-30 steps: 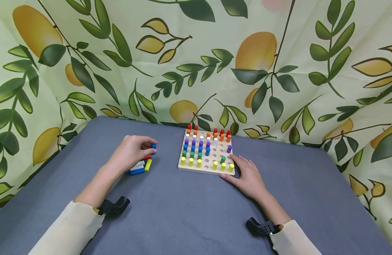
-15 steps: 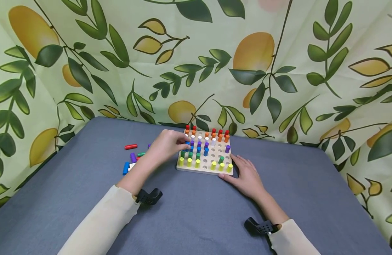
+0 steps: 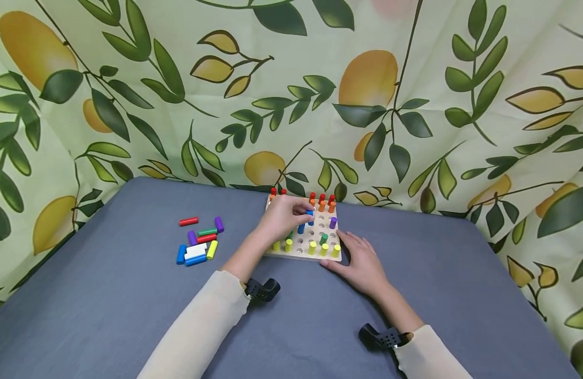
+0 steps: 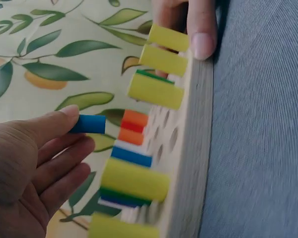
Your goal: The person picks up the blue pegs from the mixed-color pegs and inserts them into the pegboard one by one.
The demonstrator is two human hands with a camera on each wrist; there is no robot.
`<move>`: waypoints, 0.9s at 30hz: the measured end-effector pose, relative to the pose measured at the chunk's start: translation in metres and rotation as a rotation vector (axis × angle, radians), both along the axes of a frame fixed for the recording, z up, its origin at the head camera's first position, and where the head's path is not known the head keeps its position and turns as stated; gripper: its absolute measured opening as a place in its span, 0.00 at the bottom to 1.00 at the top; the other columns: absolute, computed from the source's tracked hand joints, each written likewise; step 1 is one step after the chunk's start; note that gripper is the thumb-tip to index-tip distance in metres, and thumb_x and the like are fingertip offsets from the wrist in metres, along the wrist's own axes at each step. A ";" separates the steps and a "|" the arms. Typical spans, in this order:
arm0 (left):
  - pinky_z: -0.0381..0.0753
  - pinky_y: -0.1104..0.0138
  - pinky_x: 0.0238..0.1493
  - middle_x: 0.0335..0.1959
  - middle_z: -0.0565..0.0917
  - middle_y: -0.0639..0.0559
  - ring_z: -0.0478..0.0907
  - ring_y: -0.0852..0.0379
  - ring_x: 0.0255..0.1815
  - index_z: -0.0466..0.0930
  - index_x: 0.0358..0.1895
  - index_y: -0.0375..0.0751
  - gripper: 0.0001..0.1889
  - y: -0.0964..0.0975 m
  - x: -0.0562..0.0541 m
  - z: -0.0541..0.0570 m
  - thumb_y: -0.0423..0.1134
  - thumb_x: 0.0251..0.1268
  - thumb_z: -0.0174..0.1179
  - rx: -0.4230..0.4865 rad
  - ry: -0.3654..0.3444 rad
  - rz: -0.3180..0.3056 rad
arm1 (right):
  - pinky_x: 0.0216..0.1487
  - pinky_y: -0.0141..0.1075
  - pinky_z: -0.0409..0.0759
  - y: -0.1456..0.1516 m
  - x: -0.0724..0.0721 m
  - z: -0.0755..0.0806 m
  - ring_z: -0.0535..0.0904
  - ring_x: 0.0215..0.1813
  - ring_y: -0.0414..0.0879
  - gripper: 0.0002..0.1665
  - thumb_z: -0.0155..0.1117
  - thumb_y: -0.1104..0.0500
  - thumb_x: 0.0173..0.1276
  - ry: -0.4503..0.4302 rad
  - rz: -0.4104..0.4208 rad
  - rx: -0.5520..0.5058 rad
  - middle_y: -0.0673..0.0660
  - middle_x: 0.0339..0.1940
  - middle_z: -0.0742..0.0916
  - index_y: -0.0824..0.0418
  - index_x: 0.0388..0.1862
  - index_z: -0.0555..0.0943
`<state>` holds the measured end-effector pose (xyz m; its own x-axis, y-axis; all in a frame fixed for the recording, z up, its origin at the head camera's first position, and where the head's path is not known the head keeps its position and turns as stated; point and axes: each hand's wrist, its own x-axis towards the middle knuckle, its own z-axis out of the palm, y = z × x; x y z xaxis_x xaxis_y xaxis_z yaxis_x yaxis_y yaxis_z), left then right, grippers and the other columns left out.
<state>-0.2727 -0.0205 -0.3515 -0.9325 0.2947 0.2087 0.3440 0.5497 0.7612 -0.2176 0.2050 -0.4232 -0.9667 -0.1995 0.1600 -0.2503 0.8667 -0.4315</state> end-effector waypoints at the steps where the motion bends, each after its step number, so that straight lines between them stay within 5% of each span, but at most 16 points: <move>1: 0.86 0.60 0.52 0.42 0.91 0.50 0.88 0.56 0.44 0.89 0.49 0.41 0.12 0.002 0.000 -0.002 0.38 0.65 0.69 0.000 0.001 0.000 | 0.80 0.62 0.54 0.000 0.001 -0.001 0.66 0.78 0.62 0.56 0.69 0.29 0.59 0.000 0.000 0.000 0.63 0.75 0.75 0.59 0.78 0.66; 6: 0.79 0.58 0.60 0.40 0.91 0.52 0.88 0.57 0.44 0.89 0.49 0.44 0.11 0.008 -0.005 -0.010 0.40 0.64 0.70 -0.066 0.023 0.008 | 0.80 0.62 0.55 -0.002 0.002 0.000 0.66 0.78 0.63 0.56 0.69 0.30 0.60 0.017 0.002 0.004 0.63 0.75 0.75 0.60 0.78 0.66; 13: 0.82 0.61 0.50 0.38 0.91 0.55 0.86 0.60 0.41 0.90 0.47 0.47 0.10 0.010 -0.009 -0.016 0.42 0.64 0.71 -0.146 0.032 0.035 | 0.80 0.62 0.55 -0.002 0.001 0.000 0.66 0.78 0.63 0.55 0.69 0.31 0.60 0.016 -0.004 0.003 0.63 0.75 0.75 0.60 0.78 0.66; 27: 0.82 0.59 0.52 0.40 0.91 0.53 0.86 0.57 0.44 0.89 0.47 0.46 0.09 0.015 -0.008 -0.022 0.41 0.66 0.69 -0.219 0.027 -0.020 | 0.80 0.61 0.55 -0.001 0.001 0.000 0.66 0.78 0.62 0.56 0.69 0.30 0.60 0.019 -0.002 0.014 0.64 0.74 0.75 0.60 0.78 0.66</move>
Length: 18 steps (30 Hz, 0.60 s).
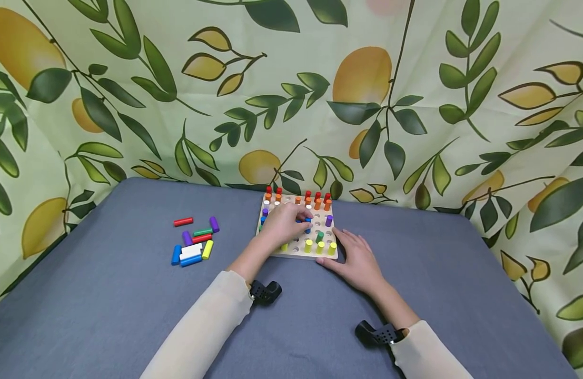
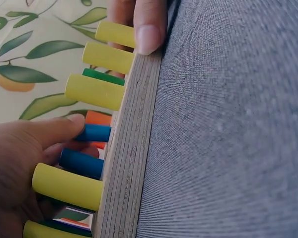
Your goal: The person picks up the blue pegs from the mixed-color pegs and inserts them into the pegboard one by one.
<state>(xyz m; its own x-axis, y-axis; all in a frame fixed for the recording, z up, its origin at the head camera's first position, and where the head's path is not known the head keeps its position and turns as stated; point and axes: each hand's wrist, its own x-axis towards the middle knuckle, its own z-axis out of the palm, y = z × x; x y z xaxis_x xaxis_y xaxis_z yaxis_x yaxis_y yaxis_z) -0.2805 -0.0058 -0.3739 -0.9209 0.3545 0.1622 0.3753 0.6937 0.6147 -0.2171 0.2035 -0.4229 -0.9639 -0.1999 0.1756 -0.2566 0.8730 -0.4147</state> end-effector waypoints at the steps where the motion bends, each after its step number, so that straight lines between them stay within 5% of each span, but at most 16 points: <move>1: 0.82 0.59 0.51 0.39 0.91 0.53 0.86 0.57 0.43 0.89 0.46 0.46 0.09 0.000 0.000 0.000 0.41 0.66 0.69 -0.007 0.007 -0.004 | 0.80 0.61 0.55 0.000 0.000 0.000 0.66 0.78 0.62 0.56 0.69 0.30 0.60 0.000 0.000 -0.002 0.64 0.74 0.75 0.60 0.78 0.66; 18: 0.82 0.60 0.52 0.42 0.90 0.52 0.84 0.57 0.46 0.89 0.48 0.45 0.11 -0.006 0.007 0.008 0.41 0.64 0.70 -0.120 0.040 -0.060 | 0.80 0.62 0.55 -0.001 0.001 0.000 0.66 0.78 0.63 0.55 0.69 0.31 0.61 0.004 0.000 0.001 0.64 0.75 0.75 0.61 0.78 0.66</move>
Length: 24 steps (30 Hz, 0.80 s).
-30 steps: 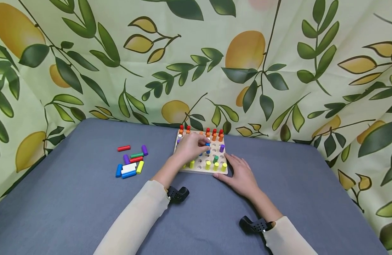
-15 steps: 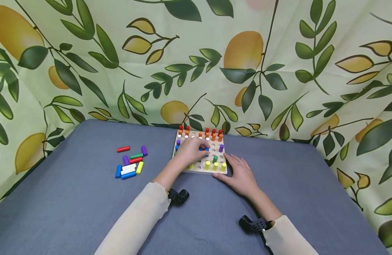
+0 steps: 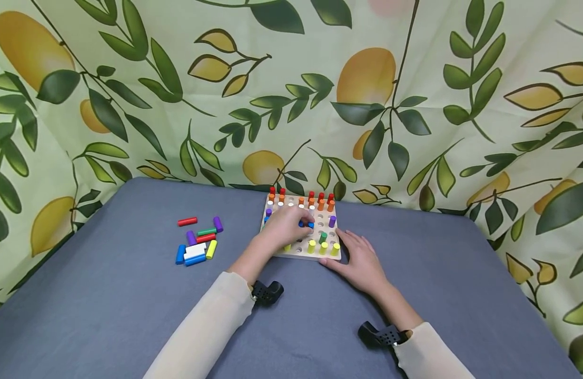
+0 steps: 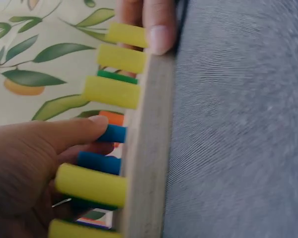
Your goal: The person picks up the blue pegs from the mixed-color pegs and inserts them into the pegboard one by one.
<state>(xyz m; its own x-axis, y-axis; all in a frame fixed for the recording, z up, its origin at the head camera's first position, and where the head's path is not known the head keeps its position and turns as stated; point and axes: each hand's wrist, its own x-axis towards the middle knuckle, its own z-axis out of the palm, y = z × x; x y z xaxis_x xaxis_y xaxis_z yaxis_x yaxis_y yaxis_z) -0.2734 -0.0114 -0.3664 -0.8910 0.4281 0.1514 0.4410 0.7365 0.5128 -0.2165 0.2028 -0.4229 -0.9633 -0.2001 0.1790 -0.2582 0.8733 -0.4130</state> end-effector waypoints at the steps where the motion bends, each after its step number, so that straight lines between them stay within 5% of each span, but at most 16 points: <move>1: 0.82 0.59 0.54 0.43 0.90 0.52 0.84 0.56 0.48 0.89 0.49 0.45 0.12 -0.001 0.001 0.000 0.41 0.64 0.70 0.002 -0.004 -0.003 | 0.80 0.62 0.55 0.000 0.000 0.000 0.66 0.78 0.63 0.55 0.69 0.31 0.61 -0.002 0.000 0.000 0.64 0.75 0.75 0.61 0.78 0.65; 6: 0.78 0.54 0.65 0.52 0.89 0.51 0.83 0.55 0.58 0.88 0.53 0.45 0.13 -0.010 0.009 0.005 0.43 0.68 0.67 -0.003 -0.017 -0.010 | 0.79 0.64 0.55 0.000 0.000 0.001 0.65 0.78 0.64 0.56 0.68 0.30 0.61 -0.022 -0.003 -0.005 0.65 0.75 0.74 0.59 0.79 0.65; 16: 0.84 0.55 0.55 0.53 0.89 0.52 0.84 0.53 0.57 0.88 0.54 0.46 0.13 -0.053 0.038 0.033 0.44 0.70 0.65 -0.081 0.076 0.042 | 0.79 0.63 0.55 0.001 -0.001 0.000 0.65 0.78 0.65 0.56 0.69 0.31 0.61 -0.007 -0.002 -0.002 0.68 0.74 0.74 0.62 0.78 0.65; 24: 0.84 0.53 0.55 0.50 0.90 0.50 0.86 0.51 0.54 0.88 0.52 0.45 0.12 -0.103 0.059 0.038 0.43 0.69 0.66 -0.152 0.158 0.076 | 0.79 0.64 0.54 0.001 -0.001 -0.001 0.64 0.78 0.66 0.57 0.69 0.31 0.61 -0.012 0.007 -0.009 0.68 0.75 0.73 0.62 0.79 0.64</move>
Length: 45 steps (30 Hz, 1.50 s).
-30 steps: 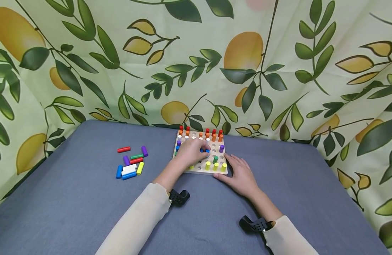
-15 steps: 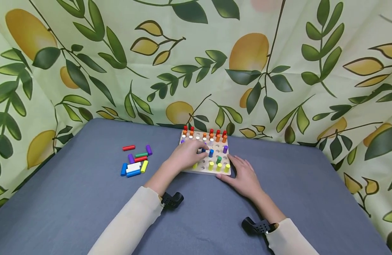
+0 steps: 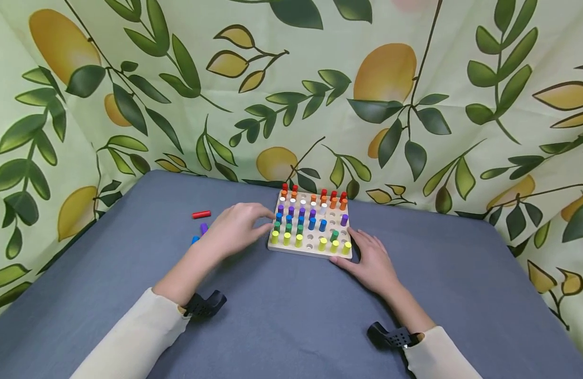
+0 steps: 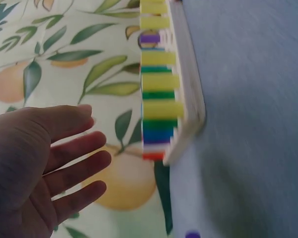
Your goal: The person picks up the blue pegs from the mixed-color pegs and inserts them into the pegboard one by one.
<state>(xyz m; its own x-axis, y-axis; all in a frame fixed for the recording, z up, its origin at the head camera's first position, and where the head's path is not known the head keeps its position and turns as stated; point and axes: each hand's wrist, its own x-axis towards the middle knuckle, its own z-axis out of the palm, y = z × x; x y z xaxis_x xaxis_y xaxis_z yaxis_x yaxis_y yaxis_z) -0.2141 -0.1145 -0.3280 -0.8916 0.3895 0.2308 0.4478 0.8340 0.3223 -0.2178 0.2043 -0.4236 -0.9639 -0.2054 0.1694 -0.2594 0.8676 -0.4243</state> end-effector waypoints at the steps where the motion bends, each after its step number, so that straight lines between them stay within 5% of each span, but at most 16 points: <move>1: 0.84 0.53 0.55 0.49 0.90 0.50 0.86 0.51 0.54 0.88 0.51 0.45 0.12 -0.006 0.002 0.000 0.42 0.68 0.66 -0.003 0.011 0.001 | 0.79 0.64 0.54 0.000 0.000 0.000 0.64 0.78 0.66 0.57 0.69 0.31 0.61 0.001 0.000 0.000 0.68 0.75 0.73 0.61 0.79 0.64; 11: 0.85 0.51 0.48 0.44 0.90 0.48 0.87 0.48 0.46 0.89 0.47 0.40 0.10 -0.070 0.019 -0.014 0.37 0.66 0.67 0.018 0.070 0.066 | 0.78 0.65 0.55 0.000 0.001 0.001 0.64 0.78 0.67 0.57 0.67 0.29 0.61 0.003 0.002 0.004 0.68 0.75 0.73 0.62 0.79 0.64; 18: 0.84 0.50 0.44 0.44 0.90 0.42 0.86 0.46 0.44 0.89 0.47 0.39 0.10 -0.105 0.027 -0.021 0.32 0.63 0.67 0.027 0.035 0.119 | 0.79 0.64 0.54 0.002 0.001 0.004 0.64 0.78 0.67 0.56 0.68 0.31 0.62 0.002 -0.005 0.006 0.68 0.75 0.73 0.63 0.78 0.64; 23: 0.85 0.48 0.47 0.41 0.90 0.45 0.87 0.46 0.45 0.89 0.45 0.40 0.09 -0.124 0.028 -0.028 0.33 0.61 0.70 0.048 0.052 0.081 | 0.78 0.64 0.54 0.005 0.000 0.005 0.64 0.78 0.67 0.56 0.68 0.32 0.62 0.014 -0.007 0.009 0.69 0.75 0.73 0.63 0.78 0.64; 33: 0.83 0.46 0.54 0.44 0.91 0.48 0.87 0.45 0.50 0.90 0.44 0.44 0.13 -0.148 0.027 -0.045 0.38 0.53 0.76 0.075 -0.011 0.035 | 0.79 0.64 0.54 0.003 -0.002 0.001 0.64 0.78 0.66 0.57 0.68 0.30 0.61 0.004 -0.005 0.008 0.68 0.75 0.73 0.62 0.78 0.64; 45: 0.84 0.48 0.50 0.41 0.91 0.47 0.87 0.45 0.46 0.90 0.43 0.41 0.11 -0.150 0.031 -0.060 0.36 0.57 0.74 0.076 0.124 0.075 | 0.79 0.64 0.54 0.000 0.002 -0.003 0.64 0.78 0.65 0.57 0.68 0.29 0.60 -0.013 -0.017 0.008 0.66 0.75 0.74 0.62 0.78 0.65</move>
<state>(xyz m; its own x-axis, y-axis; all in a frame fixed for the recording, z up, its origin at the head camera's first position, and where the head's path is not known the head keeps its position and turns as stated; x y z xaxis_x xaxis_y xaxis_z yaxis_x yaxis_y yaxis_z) -0.1832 -0.2646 -0.3883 -0.8804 0.3004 0.3669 0.4257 0.8417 0.3323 -0.2159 0.2040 -0.4270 -0.9695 -0.1898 0.1552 -0.2387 0.8753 -0.4207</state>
